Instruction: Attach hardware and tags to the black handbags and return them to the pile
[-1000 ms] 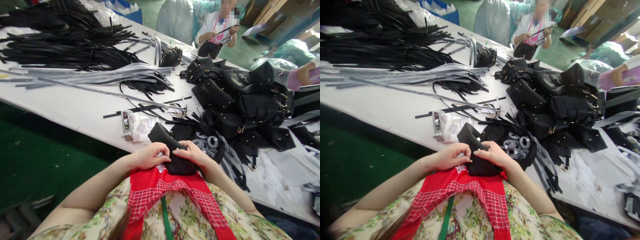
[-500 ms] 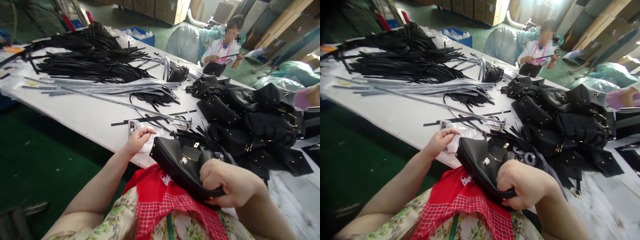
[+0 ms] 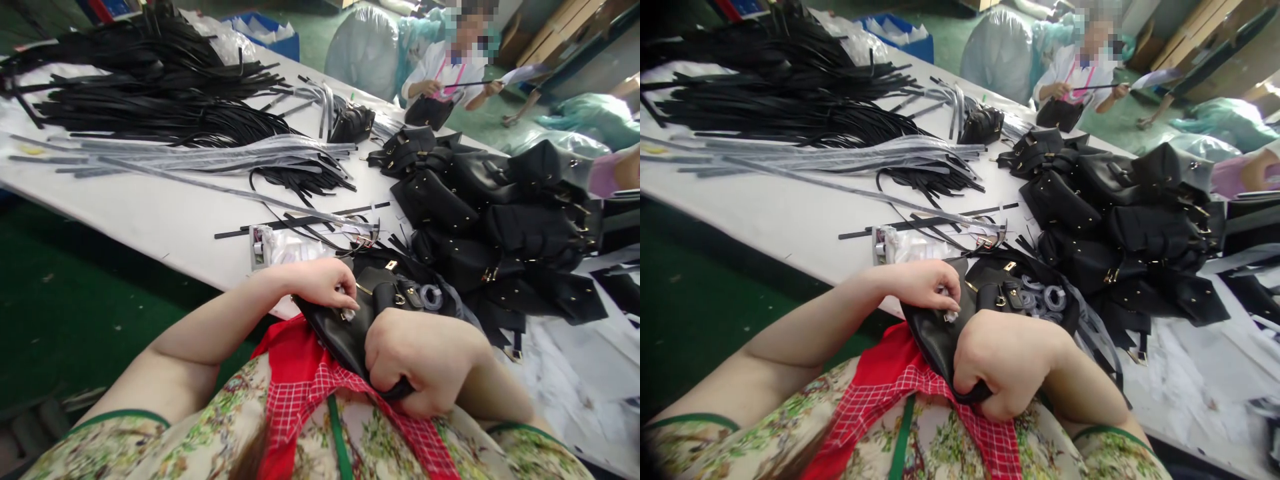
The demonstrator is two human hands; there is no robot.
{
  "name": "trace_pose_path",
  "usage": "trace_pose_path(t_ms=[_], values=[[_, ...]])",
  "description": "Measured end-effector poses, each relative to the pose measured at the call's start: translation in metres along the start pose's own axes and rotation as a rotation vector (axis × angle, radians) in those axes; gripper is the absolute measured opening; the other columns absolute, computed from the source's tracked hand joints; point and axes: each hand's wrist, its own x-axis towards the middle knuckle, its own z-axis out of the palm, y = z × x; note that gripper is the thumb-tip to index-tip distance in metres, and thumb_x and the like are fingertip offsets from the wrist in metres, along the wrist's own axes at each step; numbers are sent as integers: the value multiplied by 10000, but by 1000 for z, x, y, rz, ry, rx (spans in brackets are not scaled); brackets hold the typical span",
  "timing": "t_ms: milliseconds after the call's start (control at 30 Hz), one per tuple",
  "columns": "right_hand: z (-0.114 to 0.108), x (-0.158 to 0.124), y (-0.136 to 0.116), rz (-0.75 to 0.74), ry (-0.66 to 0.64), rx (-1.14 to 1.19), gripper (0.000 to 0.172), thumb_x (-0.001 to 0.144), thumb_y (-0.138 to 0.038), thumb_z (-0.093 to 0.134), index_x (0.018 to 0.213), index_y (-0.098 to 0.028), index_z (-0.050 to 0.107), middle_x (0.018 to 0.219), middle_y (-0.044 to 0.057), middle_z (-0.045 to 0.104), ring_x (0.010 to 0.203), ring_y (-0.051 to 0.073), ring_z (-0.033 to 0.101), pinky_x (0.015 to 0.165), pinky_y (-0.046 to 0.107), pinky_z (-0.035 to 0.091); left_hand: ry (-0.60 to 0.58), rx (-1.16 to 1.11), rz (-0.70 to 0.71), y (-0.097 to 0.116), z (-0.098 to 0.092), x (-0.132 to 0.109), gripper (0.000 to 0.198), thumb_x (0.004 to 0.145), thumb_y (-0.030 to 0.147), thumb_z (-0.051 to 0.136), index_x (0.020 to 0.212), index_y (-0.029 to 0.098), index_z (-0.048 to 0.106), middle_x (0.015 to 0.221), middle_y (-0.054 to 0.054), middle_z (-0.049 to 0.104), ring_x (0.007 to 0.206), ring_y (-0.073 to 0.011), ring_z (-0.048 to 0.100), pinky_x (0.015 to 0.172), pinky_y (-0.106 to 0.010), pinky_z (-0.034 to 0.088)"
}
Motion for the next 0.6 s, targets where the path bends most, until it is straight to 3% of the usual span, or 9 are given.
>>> trace_pose_path(t_ms=[267,433,500,600], values=[[4,0,2,-16,8,-20,185,669,-197,586,568,-213,432,657,-8,623,632,132,503,589,280,335,-252,-46,-142,-13,2,10,128,694,343,739,698,217,718,635,34,676,561,-111,555,518,-204,365],[6,0,3,-18,22,0,204,663,-194,591,567,-208,412,640,-22,600,620,122,483,585,274,329,-344,-51,-278,-16,4,12,240,787,418,649,751,193,724,672,14,694,603,-120,580,553,-209,395],[7,0,4,-20,24,0,215,663,-195,595,565,-209,404,637,-21,595,620,125,480,587,273,327,-273,-10,-227,-14,5,8,209,807,378,639,764,192,721,693,10,692,626,-120,589,577,-209,409],[7,-2,7,-20,25,19,240,678,-210,607,563,-208,397,625,-22,580,614,123,469,588,272,318,-40,93,-10,-7,7,-6,117,789,292,679,840,200,731,780,-8,686,703,-126,604,642,-209,437]])
